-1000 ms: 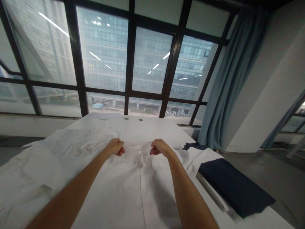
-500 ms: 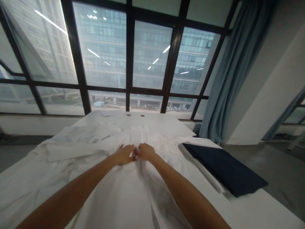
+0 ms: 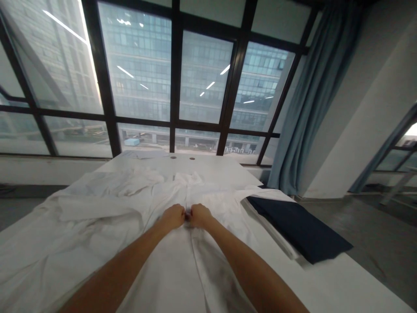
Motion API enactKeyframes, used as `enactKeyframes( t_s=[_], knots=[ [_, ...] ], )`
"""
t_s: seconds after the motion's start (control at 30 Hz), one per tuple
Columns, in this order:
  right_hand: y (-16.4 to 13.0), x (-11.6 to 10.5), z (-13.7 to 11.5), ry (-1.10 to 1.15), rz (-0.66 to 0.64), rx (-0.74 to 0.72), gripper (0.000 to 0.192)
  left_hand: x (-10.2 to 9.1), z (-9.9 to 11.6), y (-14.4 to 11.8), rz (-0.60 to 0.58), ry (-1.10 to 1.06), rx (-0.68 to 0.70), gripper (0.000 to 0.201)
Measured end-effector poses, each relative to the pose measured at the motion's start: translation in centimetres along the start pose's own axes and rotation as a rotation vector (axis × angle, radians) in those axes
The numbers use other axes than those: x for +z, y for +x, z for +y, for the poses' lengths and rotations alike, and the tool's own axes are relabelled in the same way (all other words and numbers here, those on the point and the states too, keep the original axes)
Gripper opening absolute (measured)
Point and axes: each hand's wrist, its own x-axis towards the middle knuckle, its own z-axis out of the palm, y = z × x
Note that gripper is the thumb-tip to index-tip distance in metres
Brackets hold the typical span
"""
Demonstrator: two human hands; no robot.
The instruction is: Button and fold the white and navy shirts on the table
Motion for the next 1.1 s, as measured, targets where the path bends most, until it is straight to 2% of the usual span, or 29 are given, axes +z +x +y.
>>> enactKeyframes(
  t_s=[0.17,0.3,0.43,0.6,0.67,0.83,0.9,0.97,1.03,1.1],
  knots=[
    [1.0,1.0,1.4,0.124,0.068,-0.047,0.021,1.9,-0.6,-0.8,0.145,-0.085,0.026,0.022],
    [0.7,2.6,3.0,0.501,0.123,-0.012,0.024,2.1,-0.2,-1.4,0.143,-0.220,0.011,0.021],
    [0.1,4.0,3.8,0.887,0.155,-0.017,0.019,1.9,0.5,-1.1,0.127,-0.308,-0.014,0.019],
    [-0.1,4.1,4.0,1.084,0.093,-0.019,0.016,2.2,0.5,-0.9,0.179,-0.477,0.026,0.016],
    [0.0,4.0,4.1,1.053,0.070,-0.026,0.016,2.5,0.4,-0.9,0.212,-0.543,0.064,0.016],
    [0.3,4.1,4.5,0.787,0.117,-0.069,0.017,2.9,-0.2,-0.8,0.285,-0.716,0.158,0.018],
    [0.2,4.0,4.5,0.710,0.147,-0.047,0.019,2.6,-0.6,-0.5,0.293,-0.729,0.097,0.016],
    [-0.1,3.8,4.2,0.607,0.209,-0.011,0.021,2.1,-0.6,-0.3,0.347,-0.698,-0.023,0.014],
    [-0.5,3.5,3.7,0.434,0.251,-0.014,0.021,1.5,0.3,-0.5,0.413,-0.637,-0.051,0.017],
    [-0.9,3.2,3.0,0.249,0.227,-0.062,0.020,1.0,2.1,-1.5,0.381,-0.575,0.062,0.024]
  ],
)
